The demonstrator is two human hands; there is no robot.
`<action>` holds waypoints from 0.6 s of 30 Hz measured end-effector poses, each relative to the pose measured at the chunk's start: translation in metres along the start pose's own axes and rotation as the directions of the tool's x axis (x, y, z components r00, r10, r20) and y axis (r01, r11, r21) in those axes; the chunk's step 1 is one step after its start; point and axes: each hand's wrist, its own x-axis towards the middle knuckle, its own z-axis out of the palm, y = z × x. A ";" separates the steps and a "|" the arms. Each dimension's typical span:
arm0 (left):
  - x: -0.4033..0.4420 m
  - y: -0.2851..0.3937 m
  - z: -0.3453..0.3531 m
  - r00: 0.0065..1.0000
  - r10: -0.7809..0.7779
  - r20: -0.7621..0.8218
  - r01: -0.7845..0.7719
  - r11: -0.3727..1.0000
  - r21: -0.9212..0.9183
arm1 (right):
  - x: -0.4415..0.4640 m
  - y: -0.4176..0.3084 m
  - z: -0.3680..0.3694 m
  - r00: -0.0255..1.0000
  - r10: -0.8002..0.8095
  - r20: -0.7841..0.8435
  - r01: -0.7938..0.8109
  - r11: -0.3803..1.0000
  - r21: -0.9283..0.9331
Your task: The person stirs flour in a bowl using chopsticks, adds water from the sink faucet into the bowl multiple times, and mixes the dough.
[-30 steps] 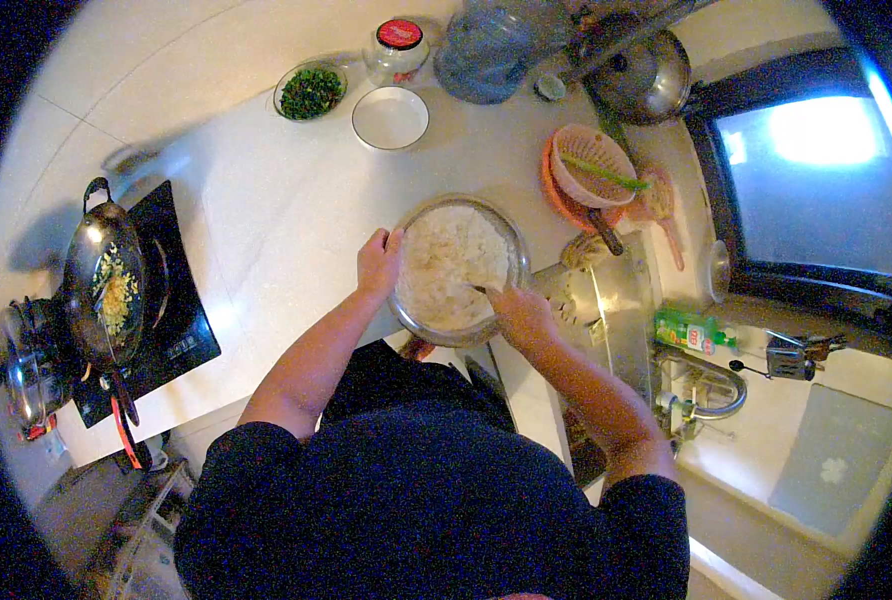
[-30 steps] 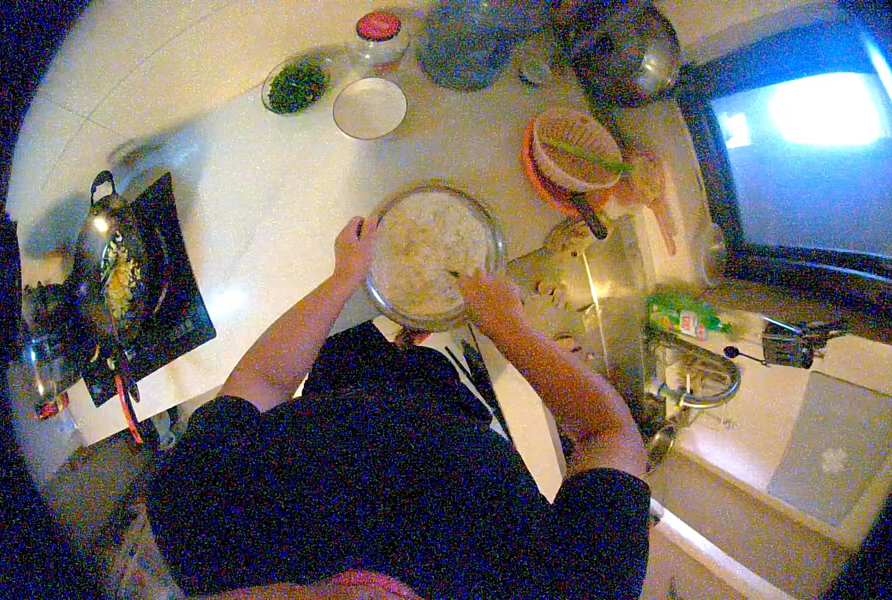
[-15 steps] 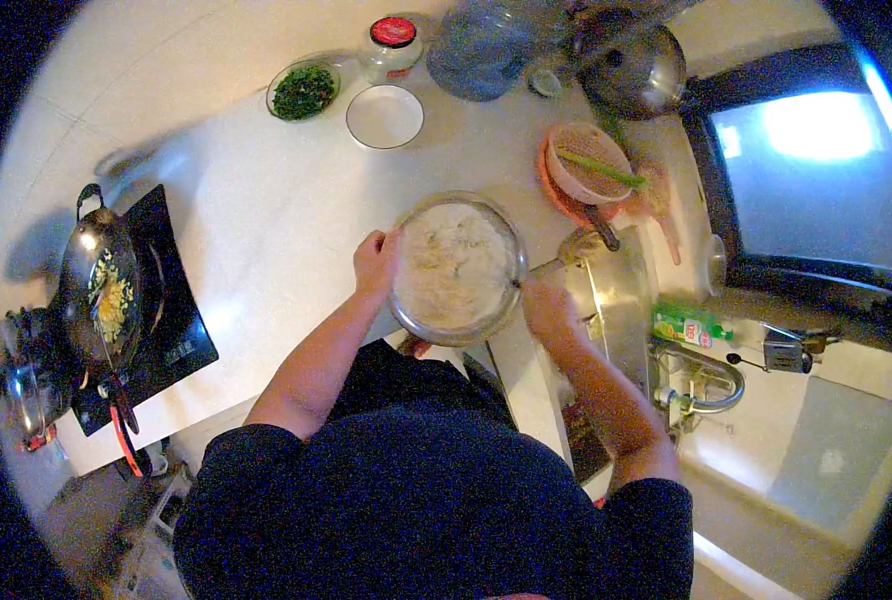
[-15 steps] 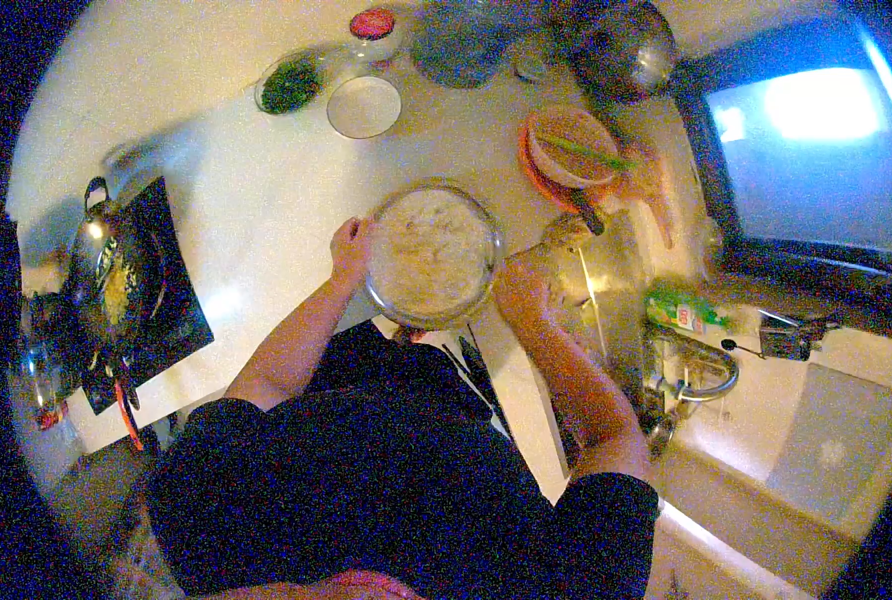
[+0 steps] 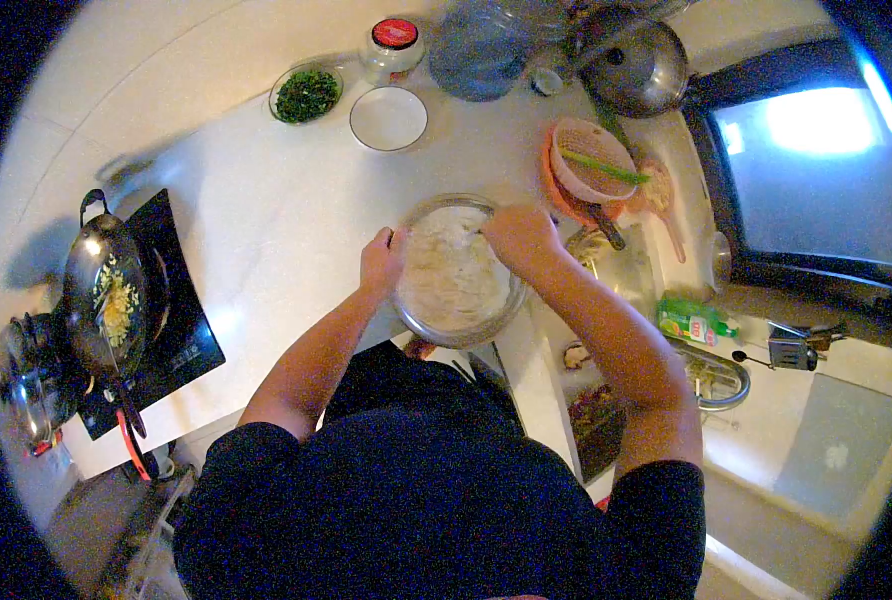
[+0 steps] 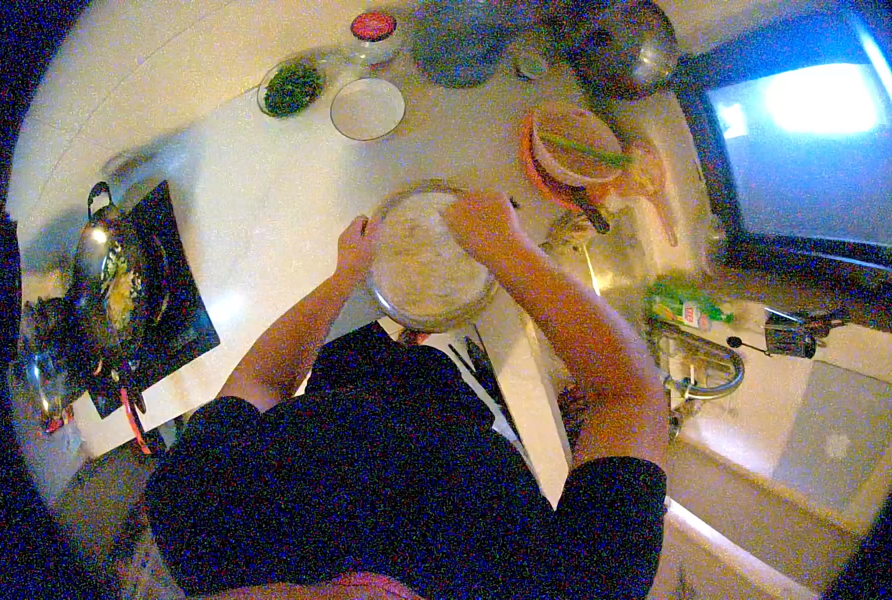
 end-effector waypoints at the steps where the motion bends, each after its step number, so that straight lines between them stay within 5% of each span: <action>1: 0.000 -0.001 -0.001 1.000 -0.002 0.008 0.002 1.000 0.025 | 0.012 -0.001 -0.001 1.000 -0.017 -0.010 0.017 1.000 -0.021; 3: 0.000 -0.004 -0.001 1.000 0.015 0.018 -0.015 1.000 -0.015 | 0.031 0.001 0.000 0.998 -0.048 -0.030 0.045 0.997 -0.066; 6: 0.000 -0.005 0.001 0.999 0.042 -0.018 -0.042 0.998 -0.039 | 0.033 0.019 0.022 0.980 0.188 -0.065 -0.190 0.982 -0.017; 13: -0.005 0.001 0.006 0.990 -0.077 -0.118 0.061 0.989 -0.136 | -0.056 0.010 0.076 0.970 0.153 0.189 -0.158 0.987 0.009; 16: -0.004 -0.009 0.013 0.987 -0.137 -0.082 0.112 0.961 -0.252 | -0.086 -0.012 0.111 0.922 0.229 0.312 -0.282 0.950 0.135; 18: -0.004 -0.009 0.013 0.988 -0.132 -0.083 0.110 0.968 -0.224 | -0.093 -0.027 0.095 0.936 0.114 0.333 -0.171 0.974 0.146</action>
